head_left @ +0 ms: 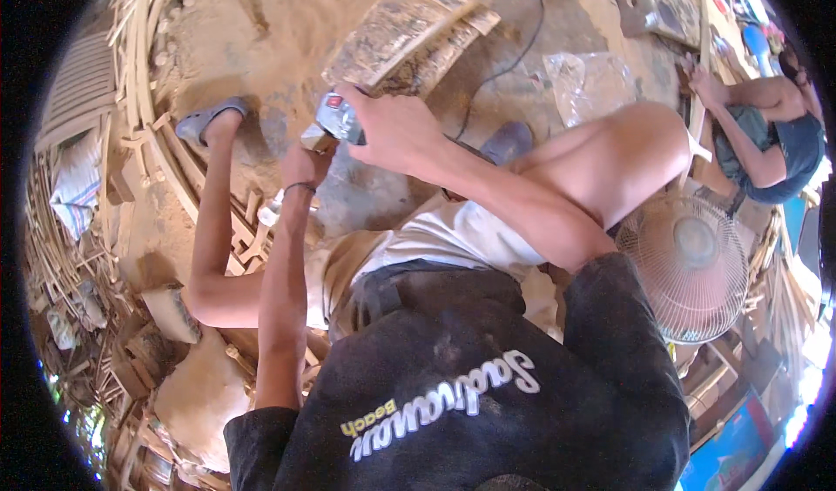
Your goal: The person sands the surface of a wooden sword-like object using a power sander.
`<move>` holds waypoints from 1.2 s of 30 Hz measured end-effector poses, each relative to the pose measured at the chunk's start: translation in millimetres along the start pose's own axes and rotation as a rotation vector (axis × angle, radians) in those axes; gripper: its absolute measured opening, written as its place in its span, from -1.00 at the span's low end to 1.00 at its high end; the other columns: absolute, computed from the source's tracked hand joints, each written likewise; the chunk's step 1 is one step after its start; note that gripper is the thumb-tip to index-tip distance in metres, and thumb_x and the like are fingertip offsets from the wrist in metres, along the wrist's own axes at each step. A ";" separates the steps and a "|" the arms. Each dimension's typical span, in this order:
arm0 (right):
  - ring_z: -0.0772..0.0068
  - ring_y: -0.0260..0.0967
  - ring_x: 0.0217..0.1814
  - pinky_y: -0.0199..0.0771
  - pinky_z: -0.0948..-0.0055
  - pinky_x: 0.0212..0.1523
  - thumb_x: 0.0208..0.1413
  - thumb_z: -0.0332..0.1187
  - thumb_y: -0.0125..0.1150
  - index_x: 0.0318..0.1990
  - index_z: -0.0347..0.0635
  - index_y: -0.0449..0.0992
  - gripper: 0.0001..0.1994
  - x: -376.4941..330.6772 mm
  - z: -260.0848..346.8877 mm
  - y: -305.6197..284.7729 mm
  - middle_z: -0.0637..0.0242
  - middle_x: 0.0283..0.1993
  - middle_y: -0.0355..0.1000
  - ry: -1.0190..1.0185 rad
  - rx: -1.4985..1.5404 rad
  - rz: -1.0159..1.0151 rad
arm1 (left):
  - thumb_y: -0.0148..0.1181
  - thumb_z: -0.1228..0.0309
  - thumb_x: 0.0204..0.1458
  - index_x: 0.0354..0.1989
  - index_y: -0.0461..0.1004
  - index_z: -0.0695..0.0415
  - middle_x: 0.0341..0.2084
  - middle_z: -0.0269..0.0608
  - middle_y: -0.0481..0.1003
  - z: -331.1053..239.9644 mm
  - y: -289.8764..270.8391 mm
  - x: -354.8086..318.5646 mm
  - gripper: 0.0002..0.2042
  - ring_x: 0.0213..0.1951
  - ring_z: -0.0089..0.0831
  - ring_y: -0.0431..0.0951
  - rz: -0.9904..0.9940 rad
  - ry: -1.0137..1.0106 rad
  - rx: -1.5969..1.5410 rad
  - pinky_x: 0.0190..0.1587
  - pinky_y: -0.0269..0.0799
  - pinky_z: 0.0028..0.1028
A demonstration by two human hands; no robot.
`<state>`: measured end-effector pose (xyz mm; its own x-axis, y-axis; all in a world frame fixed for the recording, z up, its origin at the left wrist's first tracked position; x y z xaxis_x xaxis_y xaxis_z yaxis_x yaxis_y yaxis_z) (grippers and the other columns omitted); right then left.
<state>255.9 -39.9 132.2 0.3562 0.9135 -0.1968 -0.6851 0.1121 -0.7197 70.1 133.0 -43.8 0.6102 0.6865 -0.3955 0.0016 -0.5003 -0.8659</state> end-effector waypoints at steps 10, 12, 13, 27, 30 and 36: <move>-0.22 0.72 -0.13 0.69 -0.13 -0.10 0.08 -0.05 0.50 0.44 -0.13 0.32 -0.20 -5.5 -10.3 -0.6 -0.10 -0.20 0.71 0.049 -0.055 0.007 | 0.50 -0.07 0.10 0.04 0.75 -0.07 -0.13 0.06 0.75 -26.8 -26.2 -14.4 -0.56 -0.07 0.12 0.75 0.012 0.032 0.037 -0.04 0.67 -0.02; -0.21 0.72 -0.11 0.69 -0.12 -0.07 0.10 -0.02 0.50 0.44 -0.09 0.32 -0.20 -6.2 -23.7 -7.1 -0.09 -0.16 0.71 0.123 -0.084 0.025 | 0.50 -0.07 0.11 0.01 0.75 -0.06 -0.15 0.07 0.75 -25.8 -26.5 -10.9 -0.57 -0.09 0.13 0.75 0.030 0.003 0.038 -0.06 0.67 -0.01; -0.20 0.72 -0.10 0.69 -0.12 -0.06 0.10 -0.01 0.49 0.44 -0.07 0.32 -0.21 -6.7 -30.2 -12.1 -0.09 -0.15 0.71 0.148 -0.086 0.018 | 0.49 -0.08 0.11 0.00 0.76 -0.05 -0.16 0.08 0.75 -25.4 -27.8 -11.1 -0.57 -0.10 0.13 0.75 0.038 -0.012 0.039 -0.06 0.67 -0.01; -0.25 0.67 0.18 0.64 -0.09 0.20 0.04 0.22 0.50 0.41 -0.03 0.37 -0.14 9.2 -206.8 -147.3 -0.16 0.08 0.69 0.551 -0.335 -0.318 | 0.48 0.00 0.15 0.05 0.77 -0.08 -0.19 0.11 0.74 -28.0 -26.7 -15.6 -0.61 -0.14 0.13 0.76 0.044 0.008 0.037 -0.09 0.67 -0.03; -0.21 0.68 0.15 0.67 -0.06 0.17 0.07 0.20 0.48 0.37 -0.08 0.39 -0.18 6.3 -219.7 -165.6 -0.18 0.04 0.69 0.551 -0.361 -0.420 | 0.46 0.04 0.17 0.09 0.77 -0.12 -0.17 0.06 0.75 12.1 -11.4 -14.2 -0.63 -0.15 0.07 0.77 0.023 0.091 -0.105 -0.09 0.68 -0.10; -0.22 0.70 0.04 0.66 -0.13 0.05 0.08 0.16 0.52 0.41 -0.07 0.36 -0.16 3.4 -82.6 -58.5 -0.13 -0.02 0.70 0.252 -0.102 -0.058 | 0.38 0.02 0.27 0.11 0.72 0.05 -0.08 -0.05 0.77 94.3 -28.3 -52.2 -0.59 -0.04 -0.08 0.79 0.078 0.065 -0.080 -0.02 0.68 -0.22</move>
<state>349.6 -75.6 118.6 0.5486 0.7789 -0.3038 -0.5958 0.1093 -0.7956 -36.5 161.0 -27.6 0.6611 0.6096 -0.4374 0.0143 -0.5931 -0.8050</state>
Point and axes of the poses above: each hand's wrist, its own x-axis towards the middle knuckle, its own y-axis out of the palm, z = x × y, the point moved 7 cm from there along x, towards the middle knuckle
